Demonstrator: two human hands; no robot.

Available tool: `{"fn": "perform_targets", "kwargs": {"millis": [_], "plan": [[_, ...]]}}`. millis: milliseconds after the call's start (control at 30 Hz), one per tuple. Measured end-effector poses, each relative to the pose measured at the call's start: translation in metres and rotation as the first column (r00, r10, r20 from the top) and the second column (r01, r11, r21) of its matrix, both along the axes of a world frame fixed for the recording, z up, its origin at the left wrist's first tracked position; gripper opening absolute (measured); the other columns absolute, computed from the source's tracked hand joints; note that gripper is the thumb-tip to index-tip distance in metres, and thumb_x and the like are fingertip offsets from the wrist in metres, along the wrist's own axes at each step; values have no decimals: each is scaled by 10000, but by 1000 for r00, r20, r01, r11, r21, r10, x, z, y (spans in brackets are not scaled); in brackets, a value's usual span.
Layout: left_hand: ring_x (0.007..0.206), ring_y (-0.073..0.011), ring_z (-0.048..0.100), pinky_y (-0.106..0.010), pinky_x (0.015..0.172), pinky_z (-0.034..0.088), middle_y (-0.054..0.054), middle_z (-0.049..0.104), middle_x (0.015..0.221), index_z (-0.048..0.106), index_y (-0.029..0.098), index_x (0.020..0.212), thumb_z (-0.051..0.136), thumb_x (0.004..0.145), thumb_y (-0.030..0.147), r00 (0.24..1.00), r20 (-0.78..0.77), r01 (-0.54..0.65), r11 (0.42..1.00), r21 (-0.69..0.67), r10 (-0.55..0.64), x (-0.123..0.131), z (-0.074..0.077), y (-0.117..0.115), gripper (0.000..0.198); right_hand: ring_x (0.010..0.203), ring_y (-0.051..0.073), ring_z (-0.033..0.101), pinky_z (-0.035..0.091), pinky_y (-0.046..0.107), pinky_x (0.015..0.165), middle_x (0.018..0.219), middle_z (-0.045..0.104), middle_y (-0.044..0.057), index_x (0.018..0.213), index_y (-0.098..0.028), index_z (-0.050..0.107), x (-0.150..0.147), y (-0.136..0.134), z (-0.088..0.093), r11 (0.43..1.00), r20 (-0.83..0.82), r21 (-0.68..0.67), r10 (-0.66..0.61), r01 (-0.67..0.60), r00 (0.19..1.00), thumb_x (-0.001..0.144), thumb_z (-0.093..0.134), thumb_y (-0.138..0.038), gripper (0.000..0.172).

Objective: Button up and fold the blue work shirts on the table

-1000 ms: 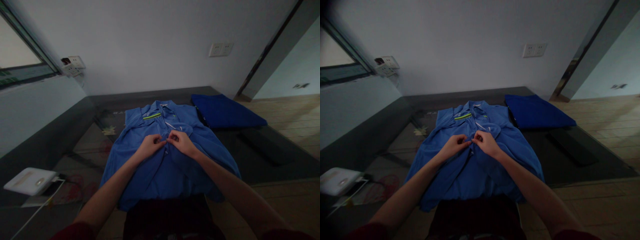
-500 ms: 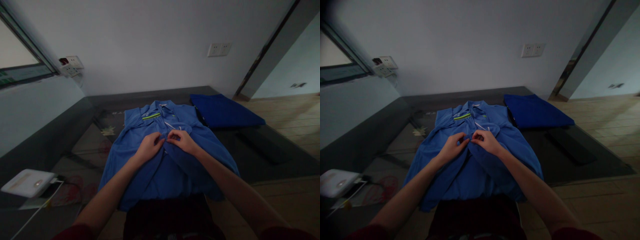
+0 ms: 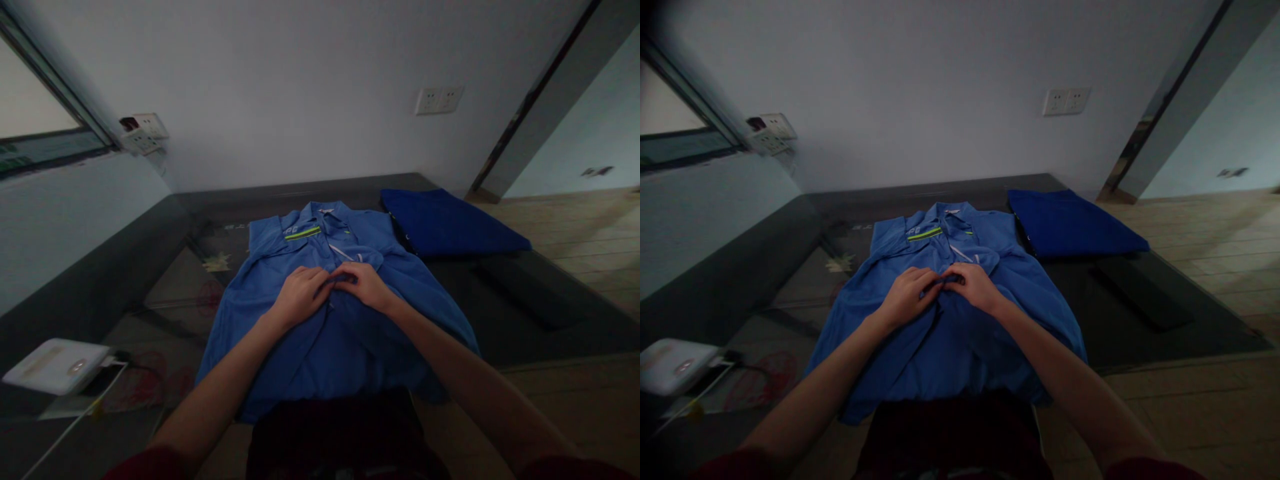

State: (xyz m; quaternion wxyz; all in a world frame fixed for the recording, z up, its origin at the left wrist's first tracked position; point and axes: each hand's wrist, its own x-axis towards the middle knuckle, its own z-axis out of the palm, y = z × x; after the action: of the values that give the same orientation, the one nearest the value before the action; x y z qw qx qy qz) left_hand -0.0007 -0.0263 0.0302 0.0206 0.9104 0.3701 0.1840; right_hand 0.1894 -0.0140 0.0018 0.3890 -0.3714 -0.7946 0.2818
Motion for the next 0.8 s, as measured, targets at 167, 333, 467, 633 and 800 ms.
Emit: {"fn": "perform_targets", "kwargs": {"millis": [167, 333, 467, 633, 800], "plan": [[835, -187, 583, -298, 784, 416, -54, 643, 881, 599, 184, 978, 409, 935, 323, 984, 174, -19, 995, -100, 36, 1, -1, -1, 239, 742, 174, 598, 434, 287, 679, 805, 682, 54, 874, -159, 704, 1, 1, 3, 1000, 11, 12, -8, 8, 1000, 794, 642, -209, 113], [927, -190, 577, -309, 843, 440, -69, 625, 998, 547, 185, 1085, 380, 943, 368, 956, 271, -53, 972, -227, 116, 1, -7, 3, 285, 706, 178, 613, 423, 279, 632, 817, 714, 45, 846, -180, 720, 5, 3, 5, 994, -70, -23, -105, 103, 992, 798, 638, -282, 140], [1026, -239, 539, -373, 900, 429, -96, 592, 1078, 511, 176, 1160, 499, 878, 438, 985, 116, -100, 968, -228, 129, 1, -17, 5, 384, 682, 181, 596, 419, 281, 606, 799, 707, 54, 820, -169, 710, 13, 5, 11, 939, -238, -41, -342, 342, 909, 794, 632, -366, 214], [1077, -273, 516, -397, 899, 432, -98, 542, 1136, 481, 208, 1192, 638, 775, 411, 971, -126, -227, 950, -215, 203, 0, -27, 7, 490, 680, 164, 563, 423, 272, 618, 786, 662, 29, 819, -184, 651, 29, 9, 15, 832, -476, -73, -514, 550, 714, 800, 596, -431, 254], [1034, -235, 554, -355, 898, 443, -83, 515, 1131, 408, 237, 1282, 586, 798, 276, 969, -69, -248, 932, -263, 238, -3, -32, 10, 518, 719, 155, 532, 409, 271, 664, 800, 602, 12, 812, -195, 591, 39, 13, 12, 782, -618, -80, -526, 618, 585, 826, 543, -435, 245]]}}
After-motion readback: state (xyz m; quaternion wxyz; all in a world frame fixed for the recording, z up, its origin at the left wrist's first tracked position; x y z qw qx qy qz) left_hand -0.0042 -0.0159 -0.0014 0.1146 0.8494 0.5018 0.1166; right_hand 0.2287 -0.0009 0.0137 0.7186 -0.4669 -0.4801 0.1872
